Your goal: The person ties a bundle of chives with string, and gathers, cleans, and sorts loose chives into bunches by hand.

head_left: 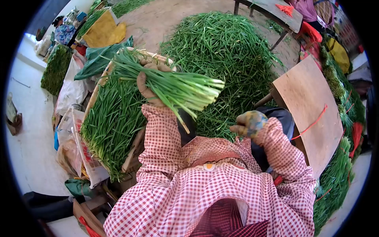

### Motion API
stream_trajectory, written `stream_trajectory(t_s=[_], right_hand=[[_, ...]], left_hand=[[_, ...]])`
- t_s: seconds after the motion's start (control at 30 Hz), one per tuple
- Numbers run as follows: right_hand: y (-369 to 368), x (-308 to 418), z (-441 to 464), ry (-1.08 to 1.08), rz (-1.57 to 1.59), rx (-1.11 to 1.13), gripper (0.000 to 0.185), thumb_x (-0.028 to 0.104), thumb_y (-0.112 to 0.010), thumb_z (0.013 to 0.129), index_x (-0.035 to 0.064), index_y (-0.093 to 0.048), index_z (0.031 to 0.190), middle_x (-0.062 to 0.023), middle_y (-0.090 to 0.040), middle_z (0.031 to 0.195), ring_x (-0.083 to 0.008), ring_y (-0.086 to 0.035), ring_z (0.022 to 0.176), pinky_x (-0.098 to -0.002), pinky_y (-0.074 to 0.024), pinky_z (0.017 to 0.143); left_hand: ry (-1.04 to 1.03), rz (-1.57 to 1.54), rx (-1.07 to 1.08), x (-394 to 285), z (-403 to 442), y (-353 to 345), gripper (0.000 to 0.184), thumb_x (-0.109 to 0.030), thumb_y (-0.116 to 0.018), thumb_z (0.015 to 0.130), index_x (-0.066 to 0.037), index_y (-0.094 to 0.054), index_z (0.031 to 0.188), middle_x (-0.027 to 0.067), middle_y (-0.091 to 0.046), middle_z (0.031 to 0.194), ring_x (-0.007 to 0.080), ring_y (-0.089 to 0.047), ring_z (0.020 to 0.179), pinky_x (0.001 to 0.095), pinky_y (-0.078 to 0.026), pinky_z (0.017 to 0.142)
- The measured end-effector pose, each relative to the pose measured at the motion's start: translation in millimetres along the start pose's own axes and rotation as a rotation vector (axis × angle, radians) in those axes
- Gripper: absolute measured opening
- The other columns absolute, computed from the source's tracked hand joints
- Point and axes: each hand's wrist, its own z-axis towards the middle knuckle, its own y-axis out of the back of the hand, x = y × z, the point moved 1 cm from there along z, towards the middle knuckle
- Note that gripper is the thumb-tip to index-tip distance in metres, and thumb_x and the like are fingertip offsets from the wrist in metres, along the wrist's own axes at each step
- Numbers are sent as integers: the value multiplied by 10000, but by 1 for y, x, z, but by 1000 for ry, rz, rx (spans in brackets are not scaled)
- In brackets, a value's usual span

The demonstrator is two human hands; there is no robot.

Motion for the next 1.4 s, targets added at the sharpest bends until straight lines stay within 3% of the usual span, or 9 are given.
stream_trajectory(t_s=[0.2, 0.83, 0.93, 1.0, 1.1, 1.17, 1.23, 1.3, 1.4], right_hand=[[39, 18, 3, 356, 484, -630, 386, 288, -718, 792, 58, -608, 1081, -76, -593, 857, -169, -590, 742, -281, -481, 602], [42, 26, 26, 380, 135, -288, 149, 183, -590, 837, 34, -587, 843, -113, -557, 684, -279, -576, 674, -357, -447, 589], [44, 4, 25, 67, 655, 133, 149, 146, -576, 813, 45, -567, 704, -62, -547, 592, -240, -538, 538, -356, -427, 518], [38, -2, -5, 284, 3, -287, 176, 212, -563, 829, 36, -566, 828, -123, -562, 712, -292, -571, 648, -372, -466, 587], [29, -43, -14, -195, -302, 282, 276, 278, -540, 859, 51, -588, 1009, -198, -606, 903, -328, -600, 918, -417, -492, 798], [21, -58, -24, -227, -383, 279, 268, 275, -555, 866, 61, -607, 1019, -149, -593, 934, -314, -599, 909, -401, -485, 806], [19, -50, -17, 443, -530, -297, 361, 280, -548, 884, 50, -565, 1162, -205, -614, 974, -321, -603, 950, -390, -497, 836], [47, 24, 1, 169, 219, -436, 328, 268, -559, 896, 41, -567, 1133, -174, -621, 965, -306, -616, 900, -392, -507, 814], [53, 42, 27, 281, 253, -498, 267, 240, -590, 890, 35, -582, 1062, -153, -622, 950, -288, -629, 827, -397, -516, 736]], left_hand=[[150, -195, 79, 24, -5, 8, 449, -148, -589, 855, -119, -451, 1282, -104, -512, 921, 79, -468, 904, 286, -394, 886], [132, 45, -132, 46, -7, -19, 424, -125, -633, 811, -113, -485, 1208, -27, -560, 856, 95, -559, 696, 314, -438, 659], [53, 85, -171, 34, -2, -23, 367, -119, -627, 813, -103, -506, 1159, -3, -570, 861, 108, -588, 750, 317, -470, 688], [12, 116, -204, 18, 5, -28, 306, -106, -602, 822, -98, -524, 1118, 16, -586, 890, 126, -589, 763, 331, -495, 736], [-76, 283, -166, -9, 13, -28, 264, -132, -597, 823, -91, -547, 1078, 35, -601, 878, 156, -609, 783, 349, -514, 739], [-28, 335, -169, -18, 10, -29, 281, -200, -573, 858, -52, -551, 1096, 66, -629, 895, 227, -623, 845, 421, -526, 796], [51, 475, -338, -8, 9, -41, 282, -183, -615, 798, -42, -562, 1036, 101, -632, 857, 235, -634, 807, 401, -545, 761], [87, 423, -350, 2, 9, -27, 299, -170, -623, 791, -12, -566, 1038, 132, -639, 892, 250, -634, 793, 408, -553, 761], [43, 488, -507, 25, 8, -37, 237, -196, -600, 808, -7, -586, 951, 99, -631, 821, 248, -631, 746, 406, -553, 714]])
